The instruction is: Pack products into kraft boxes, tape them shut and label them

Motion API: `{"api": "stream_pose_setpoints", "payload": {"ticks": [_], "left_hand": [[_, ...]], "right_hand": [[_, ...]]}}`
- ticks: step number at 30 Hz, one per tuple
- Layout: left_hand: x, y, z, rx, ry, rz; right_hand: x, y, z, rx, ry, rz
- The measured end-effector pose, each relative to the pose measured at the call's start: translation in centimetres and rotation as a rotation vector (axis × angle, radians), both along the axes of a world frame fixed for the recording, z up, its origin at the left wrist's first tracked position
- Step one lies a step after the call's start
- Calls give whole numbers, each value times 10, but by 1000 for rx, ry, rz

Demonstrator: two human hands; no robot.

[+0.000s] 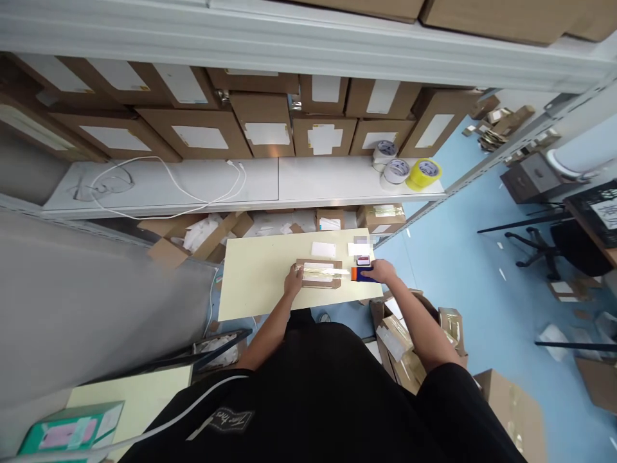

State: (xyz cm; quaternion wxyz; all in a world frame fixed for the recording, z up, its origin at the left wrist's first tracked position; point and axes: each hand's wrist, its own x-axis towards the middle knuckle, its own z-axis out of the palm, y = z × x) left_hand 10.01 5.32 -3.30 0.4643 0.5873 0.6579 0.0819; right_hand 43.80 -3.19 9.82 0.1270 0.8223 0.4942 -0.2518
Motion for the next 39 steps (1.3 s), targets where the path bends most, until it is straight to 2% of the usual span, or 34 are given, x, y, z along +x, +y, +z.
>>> {"api": "stream_pose_setpoints", "payload": {"ticks": [3, 5, 7, 11, 16, 21, 25, 27, 29, 33, 36, 39], "left_hand": [[-2, 0, -4, 13, -18, -11], [-8, 3, -7, 6, -37, -8], [-20, 10, -9, -27, -86, 13], [-56, 32, -6, -70, -132, 98], [-89, 59, 17, 26, -26, 243], [-94, 66, 50, 127, -82, 184], [-100, 66, 64, 83, 23, 124], [-103, 65, 63, 79, 29, 122], [-104, 62, 59, 82, 32, 156], [-101, 56, 49, 87, 56, 199], [-93, 52, 48, 97, 79, 176], [-80, 45, 52, 70, 89, 155]], "right_hand": [[32, -32, -5, 17, -60, -65], [30, -38, -12, 16, -42, -54], [15, -33, -20, 14, 11, -37], [-33, -1, -23, 90, 149, -13], [-110, 49, 1, 213, 219, 42], [-190, 82, 26, 223, 208, 179], [-221, 93, 38, 212, 202, 224], [-220, 93, 40, 211, 213, 220], [-206, 87, 39, 209, 222, 207], [-150, 60, 26, 175, 214, 95], [-113, 39, 11, 145, 191, 17], [-114, 35, -2, 137, 157, -15]]}}
